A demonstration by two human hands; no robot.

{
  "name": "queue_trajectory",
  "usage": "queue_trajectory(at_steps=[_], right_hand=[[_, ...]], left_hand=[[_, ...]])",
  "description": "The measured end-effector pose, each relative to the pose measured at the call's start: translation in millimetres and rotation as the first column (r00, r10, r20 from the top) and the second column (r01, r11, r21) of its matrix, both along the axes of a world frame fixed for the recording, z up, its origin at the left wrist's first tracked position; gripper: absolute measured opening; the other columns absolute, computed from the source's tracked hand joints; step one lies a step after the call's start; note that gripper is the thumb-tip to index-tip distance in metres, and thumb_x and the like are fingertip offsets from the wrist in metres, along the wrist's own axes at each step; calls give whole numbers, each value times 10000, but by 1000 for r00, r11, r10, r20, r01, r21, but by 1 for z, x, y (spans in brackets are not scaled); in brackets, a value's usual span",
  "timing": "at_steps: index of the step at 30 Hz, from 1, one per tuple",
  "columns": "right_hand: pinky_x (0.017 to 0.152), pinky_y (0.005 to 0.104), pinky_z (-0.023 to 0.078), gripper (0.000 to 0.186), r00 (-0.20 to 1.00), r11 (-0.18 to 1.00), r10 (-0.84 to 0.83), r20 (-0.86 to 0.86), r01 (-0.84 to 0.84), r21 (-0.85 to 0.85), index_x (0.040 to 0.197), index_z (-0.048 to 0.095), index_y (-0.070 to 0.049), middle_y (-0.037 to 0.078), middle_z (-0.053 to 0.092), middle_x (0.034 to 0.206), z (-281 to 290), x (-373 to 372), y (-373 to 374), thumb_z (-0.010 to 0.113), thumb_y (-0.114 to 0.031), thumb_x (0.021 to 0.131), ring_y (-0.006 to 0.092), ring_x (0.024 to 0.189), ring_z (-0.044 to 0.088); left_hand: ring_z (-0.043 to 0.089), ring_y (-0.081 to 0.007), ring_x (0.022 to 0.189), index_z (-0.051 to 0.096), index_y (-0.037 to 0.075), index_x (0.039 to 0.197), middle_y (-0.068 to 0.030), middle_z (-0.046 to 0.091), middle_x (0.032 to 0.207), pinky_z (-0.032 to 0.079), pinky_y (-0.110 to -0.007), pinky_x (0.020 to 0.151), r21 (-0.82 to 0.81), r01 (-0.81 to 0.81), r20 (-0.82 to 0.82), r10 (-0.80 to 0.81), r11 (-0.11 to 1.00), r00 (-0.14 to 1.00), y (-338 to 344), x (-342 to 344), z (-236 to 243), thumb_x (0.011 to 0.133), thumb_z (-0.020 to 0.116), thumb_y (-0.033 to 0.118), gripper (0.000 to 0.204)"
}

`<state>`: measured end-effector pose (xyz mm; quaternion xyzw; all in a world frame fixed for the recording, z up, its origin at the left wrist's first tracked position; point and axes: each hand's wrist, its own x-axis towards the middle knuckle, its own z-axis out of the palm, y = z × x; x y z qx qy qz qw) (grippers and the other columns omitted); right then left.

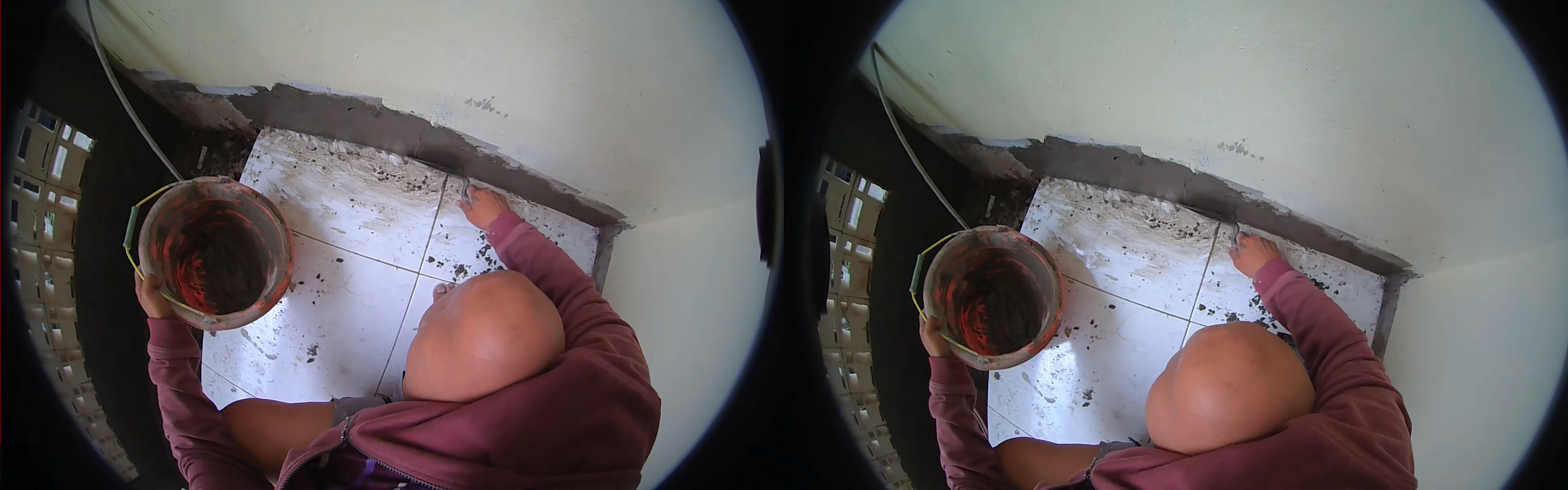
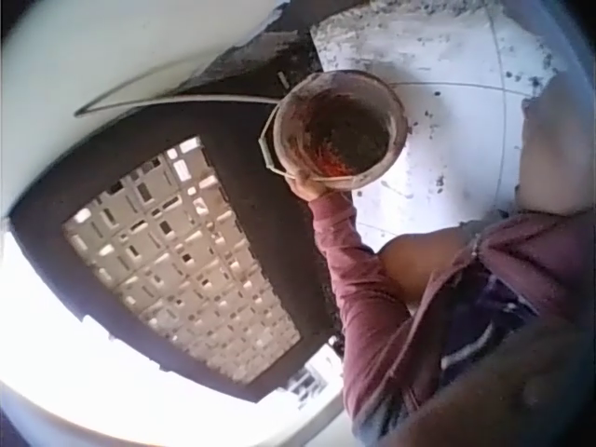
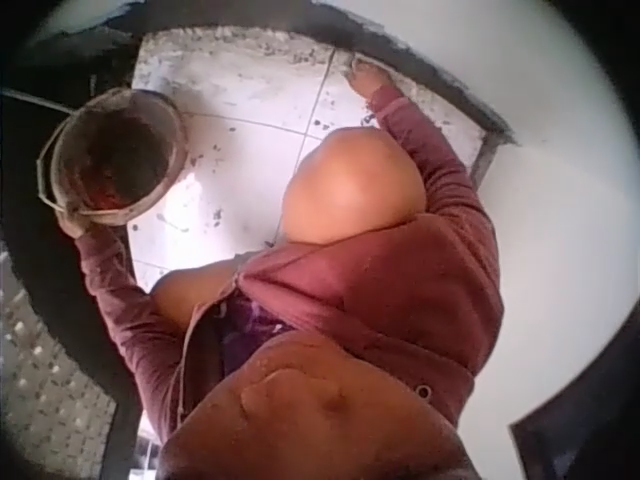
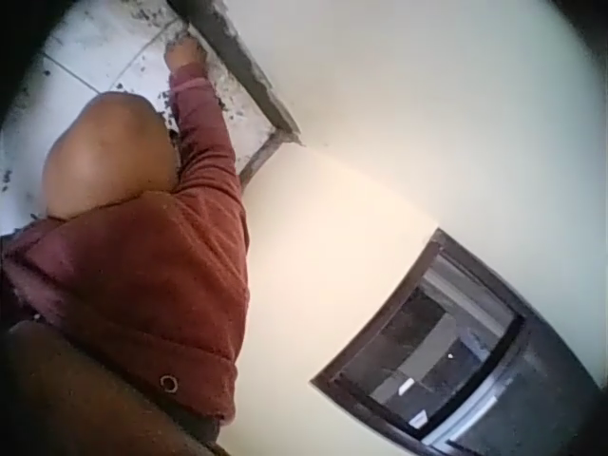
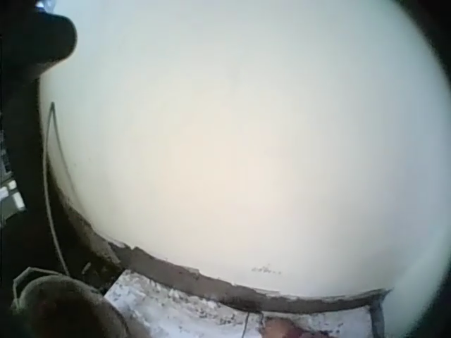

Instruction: Mixing mortar and applying it to the base of a wall using a trowel.

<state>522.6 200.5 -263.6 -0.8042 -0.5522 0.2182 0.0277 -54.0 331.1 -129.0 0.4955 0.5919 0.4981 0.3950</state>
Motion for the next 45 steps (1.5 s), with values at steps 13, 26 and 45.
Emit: queue_trajectory(at_steps=[13, 26, 45], right_hand=[[693, 411, 446, 368, 988, 916, 57, -145, 6, 402, 904, 554, -15, 198, 582, 771, 65, 22, -25, 533, -368, 803, 369, 761, 563], [560, 417, 437, 304, 924, 913, 266, -275, -150, 379, 764, 514, 2, 203, 557, 692, 61, -30, 52, 554, -297, 802, 355, 649, 556], [705, 444, 441, 370, 927, 943, 116, -356, 10, 333, 889, 537, 9, 245, 571, 783, 70, -31, 51, 502, -352, 817, 376, 793, 564]], left_hand=[[536, -208, 892, 474, -40, 1110, -123, 544, 1024, 426, -285, 782, 6, -22, -13, 22, 1000, 1000, 2, -9, -6, 651, 366, 58, 482], [541, -288, 997, 422, -38, 1163, -176, 511, 1117, 445, -379, 875, 34, 37, 187, -43, 999, 981, -3, 14, -5, 668, 355, 49, 507], [562, -194, 894, 441, -28, 1164, -108, 556, 1023, 436, -257, 789, 46, -7, 74, 4, 999, 997, -12, 11, -1, 659, 352, 25, 516]])
